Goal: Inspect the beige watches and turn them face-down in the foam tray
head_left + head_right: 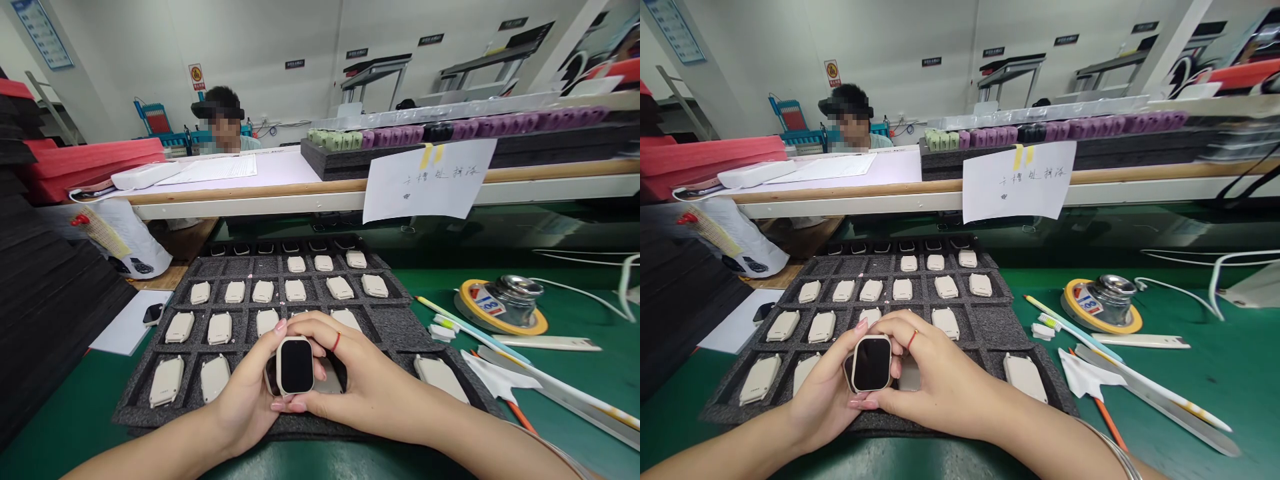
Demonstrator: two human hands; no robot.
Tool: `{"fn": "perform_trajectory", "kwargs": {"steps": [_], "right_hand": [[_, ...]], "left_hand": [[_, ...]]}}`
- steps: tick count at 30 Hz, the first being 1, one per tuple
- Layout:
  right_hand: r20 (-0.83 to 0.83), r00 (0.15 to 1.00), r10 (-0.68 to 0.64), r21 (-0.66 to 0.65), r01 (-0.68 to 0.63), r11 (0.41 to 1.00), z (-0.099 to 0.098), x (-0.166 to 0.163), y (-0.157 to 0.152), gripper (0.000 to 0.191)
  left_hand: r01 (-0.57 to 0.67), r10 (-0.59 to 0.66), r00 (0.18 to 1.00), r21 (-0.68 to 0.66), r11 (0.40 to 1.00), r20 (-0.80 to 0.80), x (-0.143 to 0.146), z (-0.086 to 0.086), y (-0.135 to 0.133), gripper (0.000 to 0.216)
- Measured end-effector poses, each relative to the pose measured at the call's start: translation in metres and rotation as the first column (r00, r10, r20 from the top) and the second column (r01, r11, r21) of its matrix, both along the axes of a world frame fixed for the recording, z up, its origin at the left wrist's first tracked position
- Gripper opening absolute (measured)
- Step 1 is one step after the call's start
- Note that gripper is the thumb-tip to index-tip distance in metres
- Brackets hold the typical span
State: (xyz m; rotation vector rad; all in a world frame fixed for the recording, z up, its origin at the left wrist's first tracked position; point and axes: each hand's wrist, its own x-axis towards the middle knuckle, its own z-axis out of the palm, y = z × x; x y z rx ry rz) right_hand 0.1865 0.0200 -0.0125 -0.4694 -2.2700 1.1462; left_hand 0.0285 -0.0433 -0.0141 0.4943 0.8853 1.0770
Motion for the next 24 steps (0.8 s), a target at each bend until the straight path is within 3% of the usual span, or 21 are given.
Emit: {"fn": "perform_trajectory", "kwargs": {"steps": [24], "right_hand": [[-0.032,0.999,-0.009,0.001,0.009,1.000,0.0025,-0.0006,-0.0014,0.050]], "left_hand": [[-0.004,0.004,1.000,0.004,1.000,0.003,0.0000,0.0000,0.0003,0.044]]}}
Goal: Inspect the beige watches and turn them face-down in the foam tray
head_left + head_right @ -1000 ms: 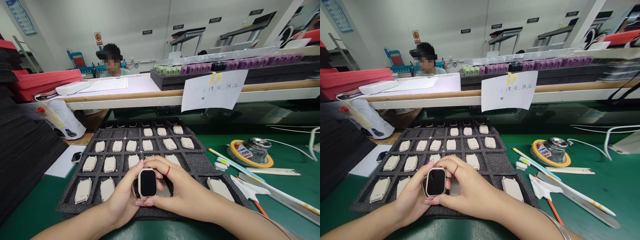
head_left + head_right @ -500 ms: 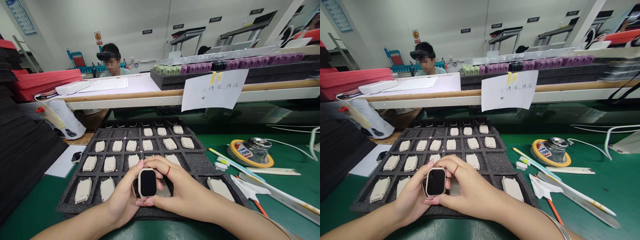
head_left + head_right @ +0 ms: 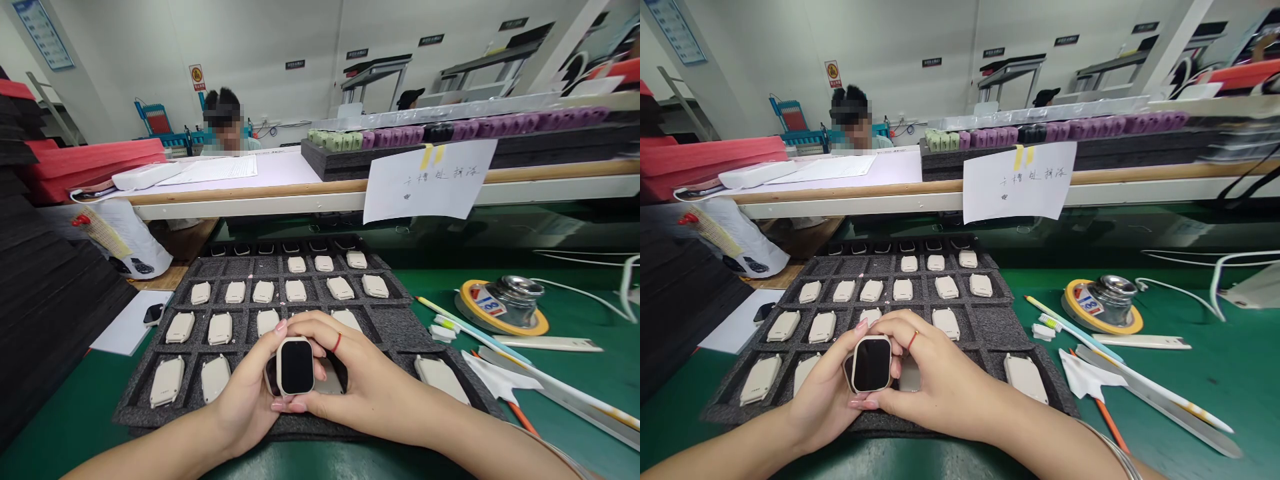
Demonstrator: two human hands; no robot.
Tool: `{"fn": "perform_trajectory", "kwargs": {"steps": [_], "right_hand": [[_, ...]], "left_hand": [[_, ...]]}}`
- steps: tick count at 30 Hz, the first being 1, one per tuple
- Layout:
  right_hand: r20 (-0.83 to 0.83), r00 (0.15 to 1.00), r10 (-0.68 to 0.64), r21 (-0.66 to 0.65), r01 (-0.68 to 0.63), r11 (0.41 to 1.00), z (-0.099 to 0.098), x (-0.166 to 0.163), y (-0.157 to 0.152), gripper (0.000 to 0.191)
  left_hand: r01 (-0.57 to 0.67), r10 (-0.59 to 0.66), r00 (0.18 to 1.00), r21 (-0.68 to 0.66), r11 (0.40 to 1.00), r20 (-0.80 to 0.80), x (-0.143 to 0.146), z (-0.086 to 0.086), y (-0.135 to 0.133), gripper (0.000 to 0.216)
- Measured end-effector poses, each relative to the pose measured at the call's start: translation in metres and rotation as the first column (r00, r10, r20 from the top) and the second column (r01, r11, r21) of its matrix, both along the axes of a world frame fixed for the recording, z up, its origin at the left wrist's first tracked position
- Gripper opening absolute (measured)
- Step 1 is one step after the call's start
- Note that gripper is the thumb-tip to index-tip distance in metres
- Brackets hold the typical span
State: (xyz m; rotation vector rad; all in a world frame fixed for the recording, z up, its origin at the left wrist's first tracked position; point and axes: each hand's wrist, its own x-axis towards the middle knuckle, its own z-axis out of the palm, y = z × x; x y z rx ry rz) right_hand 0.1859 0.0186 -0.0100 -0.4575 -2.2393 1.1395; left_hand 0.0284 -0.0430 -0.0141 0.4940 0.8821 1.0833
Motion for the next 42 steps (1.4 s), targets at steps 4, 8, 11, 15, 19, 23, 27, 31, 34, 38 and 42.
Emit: {"fn": "perform_trajectory", "kwargs": {"steps": [4,8,11,15,19,23,27,31,34,38,42], "right_hand": [[-0.013,1.000,0.010,-0.005,-0.010,1.000,0.000,0.001,-0.001,0.050],[-0.022,1.000,0.006,0.006,-0.006,1.000,0.000,0.000,0.000,0.050],[-0.024,1.000,-0.012,0.037,0.013,0.999,0.000,0.000,0.001,0.053],[-0.067,0.997,-0.028,0.058,0.032,0.998,0.000,0.001,0.002,0.061],[-0.293,0.948,-0.122,-0.017,0.123,0.992,0.000,0.003,0.004,0.041],[-0.509,0.836,-0.207,0.061,0.274,0.960,-0.001,0.005,0.009,0.023],[-0.529,0.843,-0.099,0.357,0.327,0.875,0.004,0.008,0.010,0.025],[-0.431,0.902,0.036,0.565,0.239,0.790,0.007,0.011,0.004,0.027],[-0.355,0.932,0.073,0.638,0.184,0.747,0.006,0.013,0.001,0.025],[-0.317,0.943,0.105,0.678,0.148,0.720,0.002,0.013,0.001,0.021],[-0.319,0.942,0.102,0.706,0.165,0.688,0.001,0.014,-0.001,0.023]], "left_hand": [[0.000,0.000,1.000,0.005,1.000,0.001,0.000,-0.001,0.000,0.044],[-0.007,0.007,1.000,0.012,1.000,0.030,0.000,-0.001,0.000,0.041],[0.003,-0.003,0.999,0.017,1.000,0.034,0.000,-0.001,0.001,0.043],[0.011,-0.013,0.999,0.029,1.000,0.046,0.000,-0.002,0.002,0.046],[0.013,-0.020,0.996,0.082,0.997,0.086,0.000,0.000,0.002,0.042],[0.037,-0.046,0.996,0.117,0.992,0.073,0.000,0.002,0.001,0.044],[0.018,-0.027,0.995,0.083,0.996,0.101,0.000,0.002,0.000,0.041],[0.009,-0.017,0.987,0.051,0.999,0.158,0.000,0.002,0.000,0.036],[-0.003,-0.005,0.984,0.043,0.999,0.177,-0.001,0.003,-0.001,0.034],[-0.009,0.003,0.987,0.038,0.999,0.160,0.000,0.004,-0.001,0.034],[-0.008,0.002,0.989,0.040,0.999,0.151,0.001,0.005,0.000,0.035]]}}
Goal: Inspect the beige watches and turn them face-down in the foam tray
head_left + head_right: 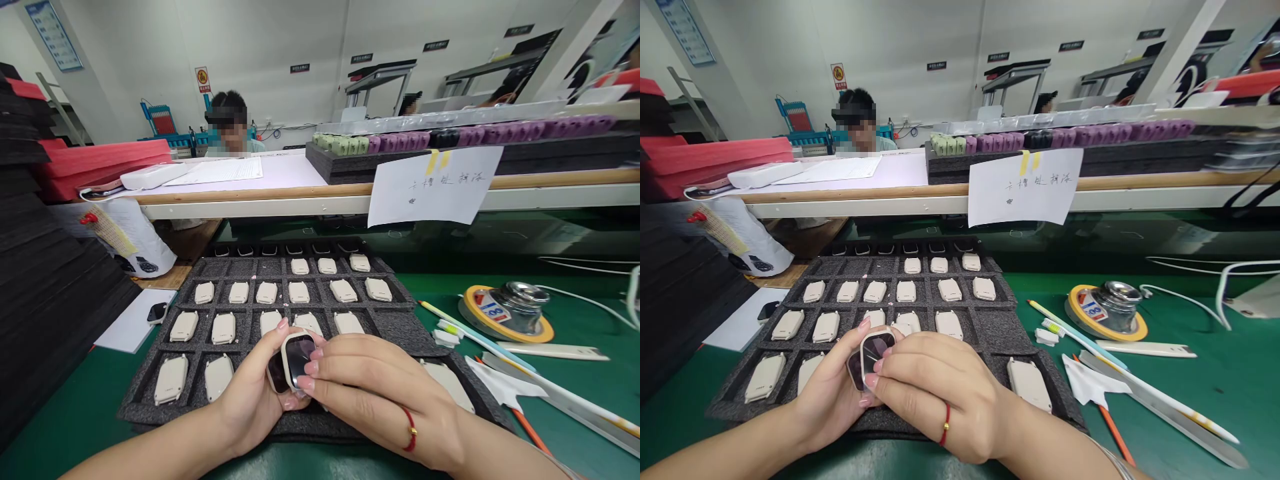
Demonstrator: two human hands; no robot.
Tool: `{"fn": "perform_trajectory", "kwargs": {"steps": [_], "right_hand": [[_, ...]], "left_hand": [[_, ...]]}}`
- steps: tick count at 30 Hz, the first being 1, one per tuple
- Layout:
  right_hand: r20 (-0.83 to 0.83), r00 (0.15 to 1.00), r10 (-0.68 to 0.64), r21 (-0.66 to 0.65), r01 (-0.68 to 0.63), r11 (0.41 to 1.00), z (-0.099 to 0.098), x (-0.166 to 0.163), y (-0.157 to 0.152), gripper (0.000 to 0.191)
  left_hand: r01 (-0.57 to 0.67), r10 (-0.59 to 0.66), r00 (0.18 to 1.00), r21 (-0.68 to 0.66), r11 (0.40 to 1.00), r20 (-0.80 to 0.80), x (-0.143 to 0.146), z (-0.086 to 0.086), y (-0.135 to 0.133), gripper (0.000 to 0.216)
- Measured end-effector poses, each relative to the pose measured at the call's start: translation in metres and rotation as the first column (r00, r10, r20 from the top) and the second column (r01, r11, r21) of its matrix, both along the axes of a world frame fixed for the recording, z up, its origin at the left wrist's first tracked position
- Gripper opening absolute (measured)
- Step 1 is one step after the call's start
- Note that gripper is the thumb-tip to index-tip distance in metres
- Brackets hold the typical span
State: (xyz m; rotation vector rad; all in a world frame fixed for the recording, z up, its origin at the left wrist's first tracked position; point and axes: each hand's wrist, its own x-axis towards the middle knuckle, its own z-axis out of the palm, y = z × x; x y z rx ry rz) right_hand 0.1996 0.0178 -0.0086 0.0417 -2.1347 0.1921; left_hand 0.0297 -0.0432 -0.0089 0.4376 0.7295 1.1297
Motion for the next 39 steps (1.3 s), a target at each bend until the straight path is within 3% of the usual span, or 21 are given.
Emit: {"fn": "perform_trajectory", "kwargs": {"steps": [11,18,21,25,31,39], "right_hand": [[-0.013,0.998,-0.060,-0.059,0.059,0.997,-0.002,-0.009,0.002,0.017],[0.149,0.982,-0.119,-0.298,0.159,0.941,-0.003,-0.011,0.000,0.067],[0.206,0.975,-0.087,-0.349,0.156,0.924,-0.006,-0.011,0.001,0.058],[0.127,0.991,-0.029,-0.408,0.079,0.910,-0.004,-0.010,0.001,0.054],[0.071,0.997,-0.031,-0.458,0.060,0.887,0.000,-0.011,0.002,0.055],[0.112,0.994,0.007,-0.453,0.044,0.890,-0.003,-0.011,0.004,0.058]], "left_hand": [[-0.037,0.037,0.999,-0.033,0.999,-0.015,0.000,-0.004,0.000,0.039],[-0.045,0.058,0.976,0.063,0.997,-0.211,0.003,-0.003,-0.003,0.043],[-0.034,0.053,0.971,0.083,0.996,-0.232,0.003,-0.004,-0.004,0.046],[-0.031,0.052,0.977,0.102,0.994,-0.207,0.002,-0.005,-0.004,0.045],[-0.124,0.120,0.987,-0.034,0.992,-0.106,0.000,-0.003,-0.001,0.047],[-0.128,0.119,0.988,-0.083,0.988,-0.097,0.000,-0.002,-0.002,0.049]]}}
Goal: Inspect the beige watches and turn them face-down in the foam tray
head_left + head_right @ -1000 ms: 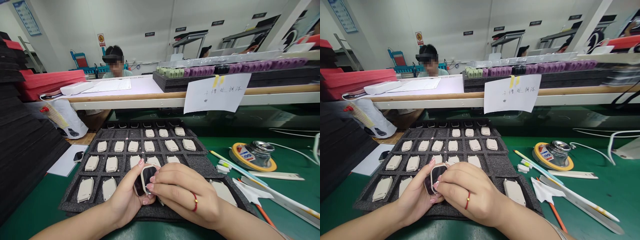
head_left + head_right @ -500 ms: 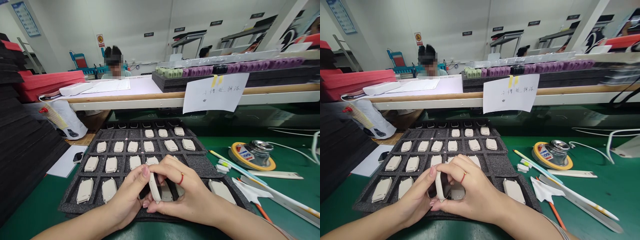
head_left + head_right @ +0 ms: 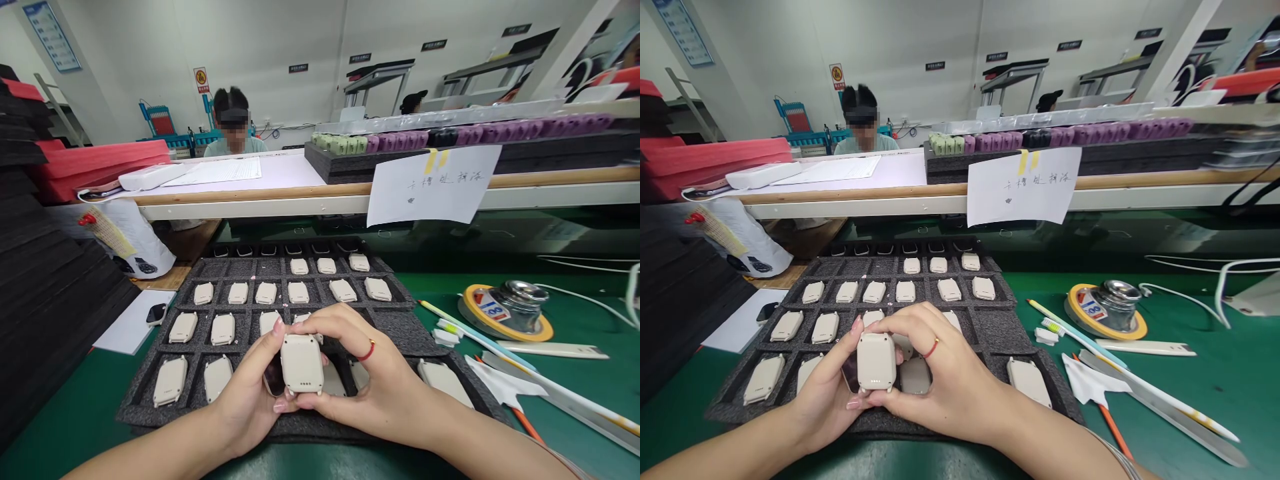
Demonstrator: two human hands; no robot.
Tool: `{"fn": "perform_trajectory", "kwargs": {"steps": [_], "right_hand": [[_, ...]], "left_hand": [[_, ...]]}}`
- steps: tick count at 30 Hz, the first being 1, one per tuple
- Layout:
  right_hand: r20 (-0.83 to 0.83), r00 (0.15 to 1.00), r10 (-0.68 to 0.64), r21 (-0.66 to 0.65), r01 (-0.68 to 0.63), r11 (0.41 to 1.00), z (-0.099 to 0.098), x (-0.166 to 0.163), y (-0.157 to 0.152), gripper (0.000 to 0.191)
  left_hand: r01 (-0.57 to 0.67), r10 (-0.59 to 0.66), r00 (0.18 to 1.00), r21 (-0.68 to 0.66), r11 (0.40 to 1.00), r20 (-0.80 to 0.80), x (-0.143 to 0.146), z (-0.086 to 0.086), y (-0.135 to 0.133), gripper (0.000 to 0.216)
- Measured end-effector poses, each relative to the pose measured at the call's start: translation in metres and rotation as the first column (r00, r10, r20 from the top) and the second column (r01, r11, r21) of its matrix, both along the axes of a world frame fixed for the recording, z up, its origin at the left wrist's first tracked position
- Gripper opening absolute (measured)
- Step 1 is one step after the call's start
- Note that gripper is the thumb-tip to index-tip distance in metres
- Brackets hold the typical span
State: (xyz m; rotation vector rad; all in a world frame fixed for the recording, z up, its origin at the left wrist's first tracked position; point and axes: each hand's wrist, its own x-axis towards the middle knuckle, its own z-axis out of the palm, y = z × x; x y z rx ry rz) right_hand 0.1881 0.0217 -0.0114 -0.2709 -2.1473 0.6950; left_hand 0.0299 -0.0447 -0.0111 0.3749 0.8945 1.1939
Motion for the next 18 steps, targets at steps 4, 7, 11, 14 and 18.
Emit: {"fn": "perform_trajectory", "kwargs": {"steps": [4,7,11,14,18], "right_hand": [[0.047,0.999,-0.009,0.023,0.008,1.000,-0.0005,0.0004,-0.0003,0.058],[0.053,0.998,-0.022,0.030,0.021,0.999,-0.0019,0.0003,0.0002,0.056],[0.031,0.999,-0.034,-0.008,0.034,0.999,-0.0001,0.0017,0.0013,0.053],[0.007,0.997,-0.076,-0.062,0.076,0.995,0.0034,0.0035,0.0026,0.050],[0.009,0.986,-0.164,-0.179,0.163,0.970,0.0065,0.0045,0.0055,0.043]], "left_hand": [[-0.010,0.010,1.000,-0.007,1.000,0.011,-0.0002,-0.0008,0.0012,0.051],[0.006,-0.006,1.000,-0.007,1.000,0.004,-0.0003,-0.0017,0.0019,0.050],[0.069,-0.067,0.997,0.075,0.995,-0.026,-0.0010,-0.0045,0.0000,0.048],[0.175,-0.163,0.983,0.162,0.971,-0.084,-0.0021,-0.0078,-0.0023,0.052],[0.358,-0.292,0.921,0.263,0.896,-0.258,-0.0040,-0.0096,-0.0043,0.055]]}}
